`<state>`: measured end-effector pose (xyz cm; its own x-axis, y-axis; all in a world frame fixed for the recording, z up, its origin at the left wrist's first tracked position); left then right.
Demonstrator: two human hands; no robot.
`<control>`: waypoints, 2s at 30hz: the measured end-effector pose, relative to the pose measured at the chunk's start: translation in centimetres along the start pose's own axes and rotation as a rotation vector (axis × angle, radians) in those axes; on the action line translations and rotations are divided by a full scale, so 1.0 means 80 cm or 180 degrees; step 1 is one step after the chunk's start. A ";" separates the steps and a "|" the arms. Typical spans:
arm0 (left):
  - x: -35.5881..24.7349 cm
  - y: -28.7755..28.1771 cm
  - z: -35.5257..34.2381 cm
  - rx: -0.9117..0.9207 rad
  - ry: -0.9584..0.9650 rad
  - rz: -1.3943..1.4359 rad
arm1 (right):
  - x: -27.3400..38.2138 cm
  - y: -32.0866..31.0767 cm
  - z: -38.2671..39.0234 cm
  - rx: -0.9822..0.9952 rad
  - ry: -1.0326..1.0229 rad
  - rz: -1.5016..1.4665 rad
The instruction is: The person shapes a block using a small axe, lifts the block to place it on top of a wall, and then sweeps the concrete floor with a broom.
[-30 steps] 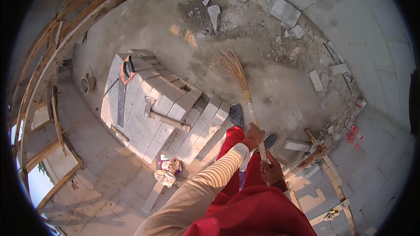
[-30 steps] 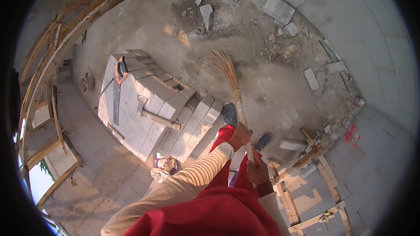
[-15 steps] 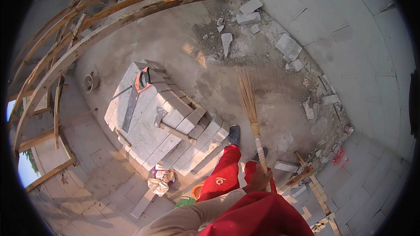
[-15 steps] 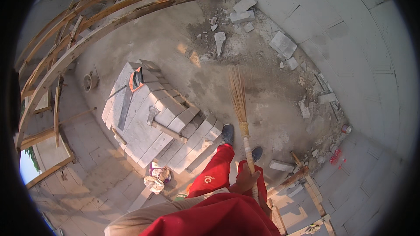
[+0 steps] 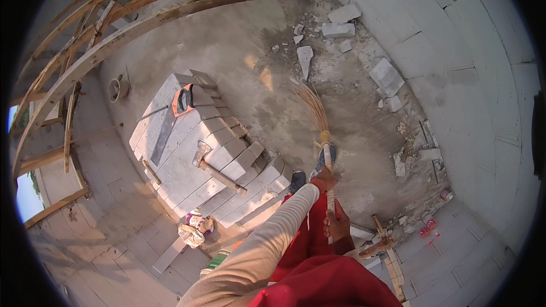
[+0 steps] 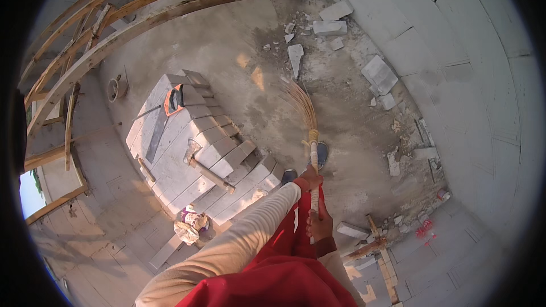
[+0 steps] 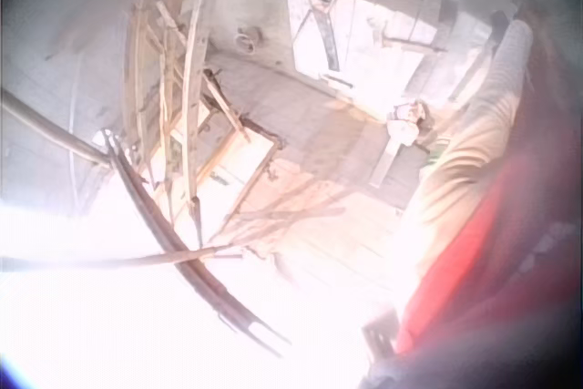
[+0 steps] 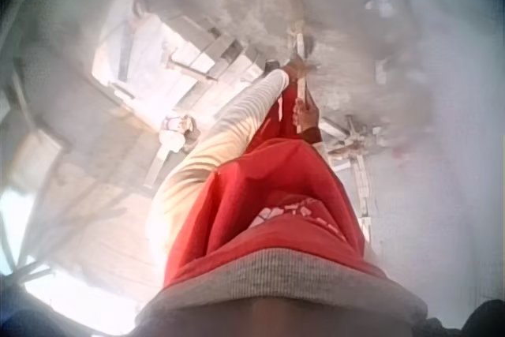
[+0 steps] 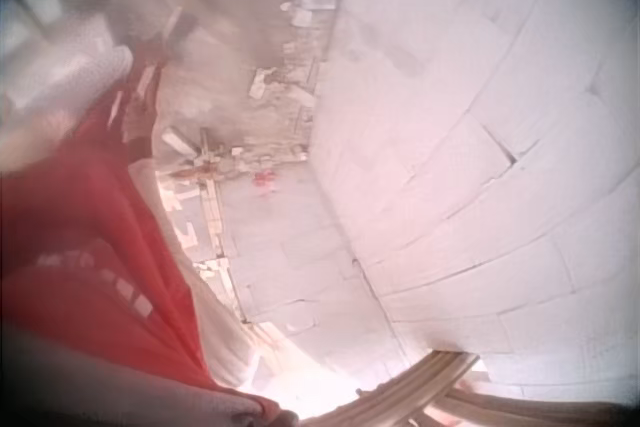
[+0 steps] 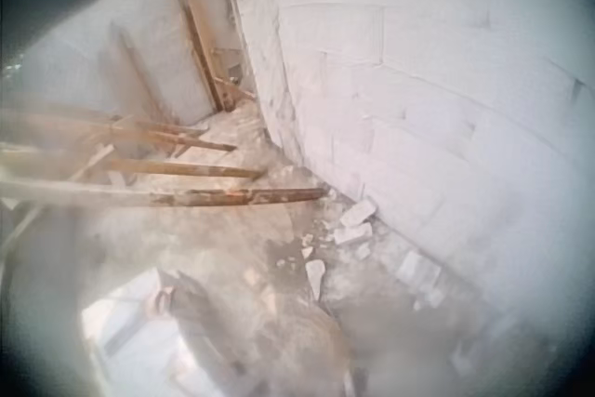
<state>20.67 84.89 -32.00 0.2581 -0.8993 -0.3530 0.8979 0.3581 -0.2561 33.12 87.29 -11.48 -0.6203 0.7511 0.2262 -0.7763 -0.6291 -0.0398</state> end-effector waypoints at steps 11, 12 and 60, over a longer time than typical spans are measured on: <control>-0.199 0.183 0.287 0.0343 0.0352 0.1205 | 0.114 -0.237 0.222 -0.0527 -0.0534 0.1617; -0.199 0.170 0.287 0.0273 0.0181 0.1313 | 0.126 -0.235 0.226 -0.0407 -0.0571 0.1845; 0.001 -0.714 -0.233 -0.1157 -0.0090 0.0541 | 0.371 0.650 -0.101 0.0673 0.0026 0.0934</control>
<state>-37.29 69.06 -34.18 0.4063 -0.8243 -0.3942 0.6581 0.5633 -0.4996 -26.53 78.49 -14.72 -0.8148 0.5334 0.2271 -0.5252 -0.8450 0.1004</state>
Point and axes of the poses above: each hand's wrist, its own z-axis away from the middle knuckle, its own y-axis out of the palm, x = y × z, the point moved 2 cm from there along -z, towards the middle knuckle, and after that the axes turned 7 degrees about -x, right-handed, at the moved point
